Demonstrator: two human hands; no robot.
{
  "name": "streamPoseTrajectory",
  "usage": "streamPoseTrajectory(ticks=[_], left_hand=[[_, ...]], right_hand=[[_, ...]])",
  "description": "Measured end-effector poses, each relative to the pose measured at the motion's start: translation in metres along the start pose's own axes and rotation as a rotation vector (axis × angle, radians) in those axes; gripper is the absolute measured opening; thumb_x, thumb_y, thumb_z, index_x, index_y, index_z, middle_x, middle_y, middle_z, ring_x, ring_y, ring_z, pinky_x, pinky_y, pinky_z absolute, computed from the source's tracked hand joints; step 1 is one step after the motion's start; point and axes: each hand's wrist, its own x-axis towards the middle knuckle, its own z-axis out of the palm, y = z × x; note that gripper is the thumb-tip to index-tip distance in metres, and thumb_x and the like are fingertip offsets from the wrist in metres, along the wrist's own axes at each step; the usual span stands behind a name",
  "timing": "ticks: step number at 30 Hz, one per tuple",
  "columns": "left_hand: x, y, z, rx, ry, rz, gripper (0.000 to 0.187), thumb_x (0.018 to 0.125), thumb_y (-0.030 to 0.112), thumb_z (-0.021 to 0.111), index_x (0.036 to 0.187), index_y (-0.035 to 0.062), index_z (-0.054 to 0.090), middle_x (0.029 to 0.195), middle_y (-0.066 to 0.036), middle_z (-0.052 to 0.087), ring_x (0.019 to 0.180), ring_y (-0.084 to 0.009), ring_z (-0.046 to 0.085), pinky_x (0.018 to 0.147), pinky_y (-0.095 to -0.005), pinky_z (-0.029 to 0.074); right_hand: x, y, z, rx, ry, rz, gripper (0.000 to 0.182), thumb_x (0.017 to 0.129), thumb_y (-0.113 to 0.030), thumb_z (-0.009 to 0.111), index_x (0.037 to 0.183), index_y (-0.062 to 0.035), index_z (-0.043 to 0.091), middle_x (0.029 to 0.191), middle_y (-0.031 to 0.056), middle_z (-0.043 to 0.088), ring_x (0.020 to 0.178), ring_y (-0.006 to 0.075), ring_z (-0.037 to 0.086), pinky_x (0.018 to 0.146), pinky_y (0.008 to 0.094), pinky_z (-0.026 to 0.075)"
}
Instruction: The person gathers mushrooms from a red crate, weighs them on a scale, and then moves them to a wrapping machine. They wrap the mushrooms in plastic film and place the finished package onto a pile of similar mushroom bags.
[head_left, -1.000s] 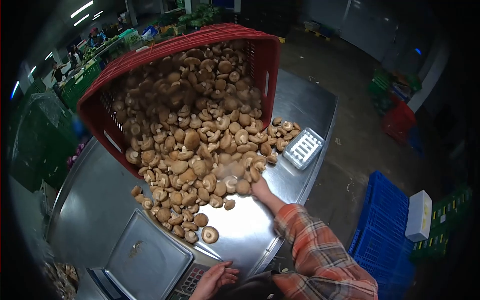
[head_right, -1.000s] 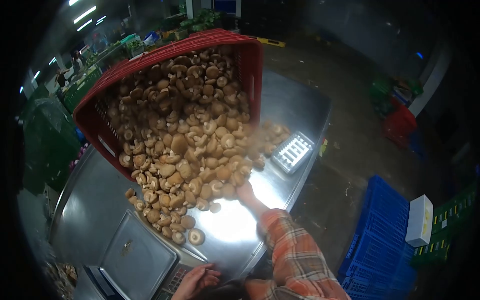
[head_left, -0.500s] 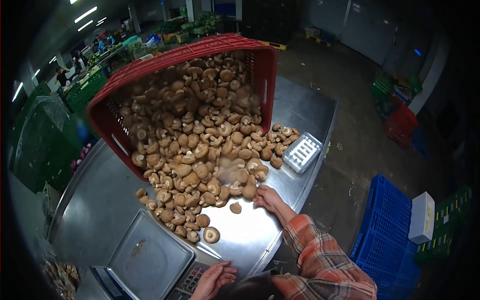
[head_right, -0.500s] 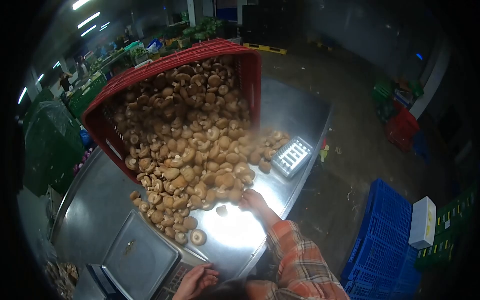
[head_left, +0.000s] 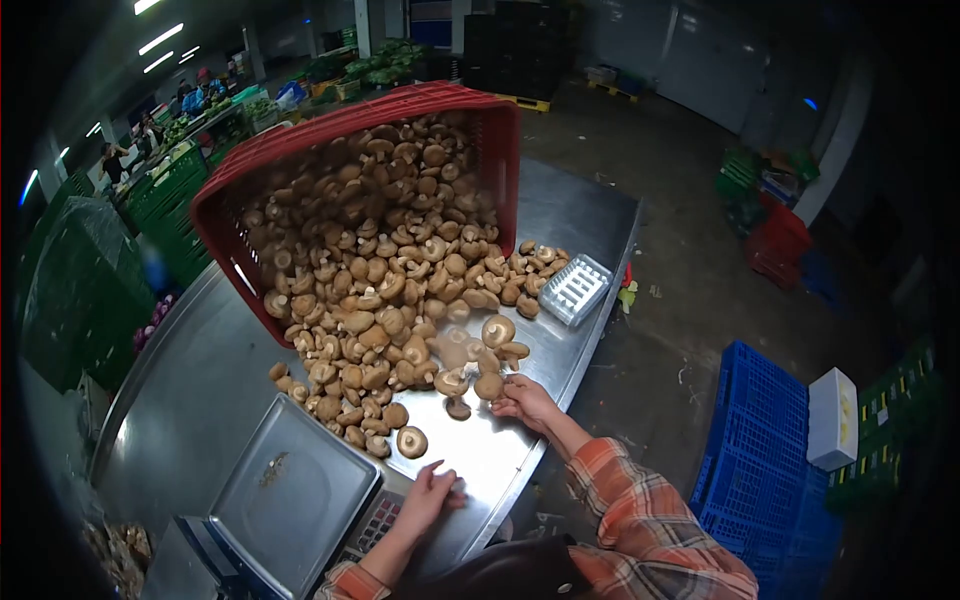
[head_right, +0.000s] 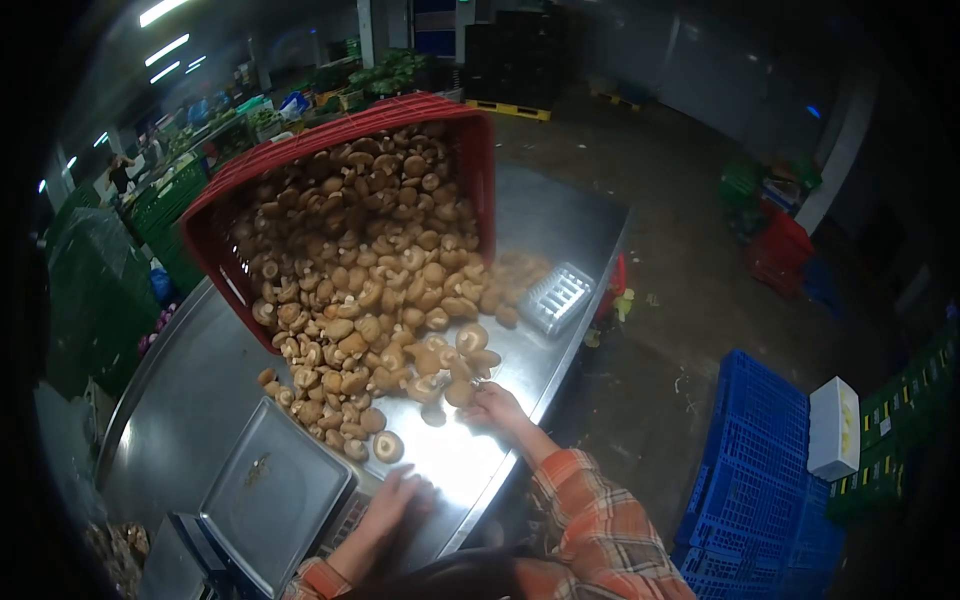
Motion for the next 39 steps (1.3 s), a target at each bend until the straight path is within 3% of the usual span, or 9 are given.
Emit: streamPoseTrajectory(ticks=[6, 10, 15, 22, 27, 31, 34, 36, 39], left_hand=[[-0.018, 0.044, -0.015, 0.117, 0.451, 0.430, 0.062, 0.091, 0.027, 0.052, 0.138, -0.0005, 0.023, 0.112, -0.015, 0.051, 0.085, -0.0157, 0.053, 0.068, -0.0267, 0.048], [-0.037, 0.037, -0.050, 0.150, 0.615, 0.636, 0.046, 0.094, 0.023, 0.048, 0.132, -0.0010, 0.037, 0.119, -0.015, 0.051, 0.101, -0.0154, 0.051, 0.081, -0.0259, 0.045], [-0.091, 0.016, -0.118, -0.002, 0.717, 0.590, 0.028, 0.090, 0.019, 0.055, 0.110, -0.0002, 0.056, 0.100, -0.007, 0.060, 0.092, -0.0146, 0.055, 0.083, -0.0268, 0.043], [-0.136, -0.020, -0.191, 1.020, 1.069, 0.535, 0.041, 0.083, 0.022, 0.061, 0.117, 0.0008, 0.050, 0.122, -0.019, 0.049, 0.117, -0.0332, 0.043, 0.099, -0.0394, 0.033], [-0.145, -0.013, -0.177, 0.756, 0.949, 0.586, 0.054, 0.080, 0.020, 0.064, 0.125, -0.0002, 0.043, 0.131, -0.020, 0.040, 0.123, -0.0357, 0.036, 0.103, -0.0419, 0.029], [-0.140, -0.017, -0.174, 0.809, 0.943, 0.553, 0.057, 0.079, 0.017, 0.065, 0.127, 0.0001, 0.041, 0.131, -0.020, 0.040, 0.122, -0.0353, 0.037, 0.103, -0.0418, 0.029], [-0.137, -0.024, -0.182, 0.712, 0.970, 0.604, 0.054, 0.082, 0.017, 0.061, 0.129, 0.0005, 0.040, 0.133, -0.018, 0.040, 0.124, -0.0304, 0.037, 0.103, -0.0389, 0.029], [-0.135, -0.029, -0.189, 0.401, 0.995, 0.678, 0.049, 0.087, 0.017, 0.057, 0.130, 0.0001, 0.039, 0.134, -0.017, 0.040, 0.125, -0.0271, 0.037, 0.103, -0.0370, 0.029], [-0.138, -0.012, -0.182, -0.085, 1.083, 0.692, 0.043, 0.093, 0.018, 0.047, 0.131, -0.0014, 0.038, 0.134, -0.016, 0.041, 0.125, -0.0235, 0.037, 0.104, -0.0346, 0.029]], right_hand=[[-0.066, -0.004, 0.061, -0.120, -0.209, 0.105, 0.040, 0.092, -0.007, 0.040, 0.129, 0.0057, 0.030, 0.093, 0.0190, 0.058, 0.074, 0.0206, 0.065, 0.065, 0.0295, 0.058], [-0.099, 0.023, 0.138, -0.177, -0.327, 0.231, 0.034, 0.093, -0.006, 0.039, 0.125, 0.0038, 0.033, 0.094, 0.0216, 0.059, 0.080, 0.0266, 0.066, 0.069, 0.0311, 0.058], [-0.114, 0.094, 0.228, -0.044, -0.408, 0.287, 0.032, 0.094, -0.009, 0.038, 0.122, 0.0074, 0.035, 0.101, 0.0220, 0.058, 0.089, 0.0281, 0.064, 0.078, 0.0330, 0.056], [-0.117, 0.156, 0.293, -0.237, -0.496, 0.319, 0.029, 0.094, -0.015, 0.041, 0.101, 0.0117, 0.048, 0.089, 0.0209, 0.062, 0.075, 0.0256, 0.066, 0.059, 0.0306, 0.057], [-0.107, 0.159, 0.296, -0.411, -0.481, 0.270, 0.033, 0.093, -0.021, 0.044, 0.088, 0.0103, 0.053, 0.070, 0.0179, 0.064, 0.051, 0.0236, 0.063, 0.039, 0.0299, 0.053], [-0.106, 0.139, 0.288, -0.420, -0.533, 0.308, 0.031, 0.092, -0.022, 0.045, 0.090, 0.0070, 0.053, 0.068, 0.0160, 0.063, 0.049, 0.0201, 0.062, 0.039, 0.0280, 0.052], [-0.092, 0.093, 0.248, -0.566, -0.436, 0.096, 0.028, 0.092, -0.023, 0.047, 0.092, 0.0039, 0.054, 0.066, 0.0142, 0.063, 0.048, 0.0188, 0.062, 0.040, 0.0269, 0.051], [-0.047, 0.079, 0.185, -0.593, -0.149, -0.324, 0.022, 0.090, -0.019, 0.048, 0.094, 0.0011, 0.056, 0.062, 0.0102, 0.060, 0.049, 0.0173, 0.061, 0.043, 0.0270, 0.051], [0.042, 0.033, 0.066, -0.769, 0.394, -0.462, 0.018, 0.088, -0.013, 0.049, 0.096, 0.0012, 0.057, 0.064, 0.0122, 0.061, 0.050, 0.0163, 0.059, 0.047, 0.0299, 0.049]])
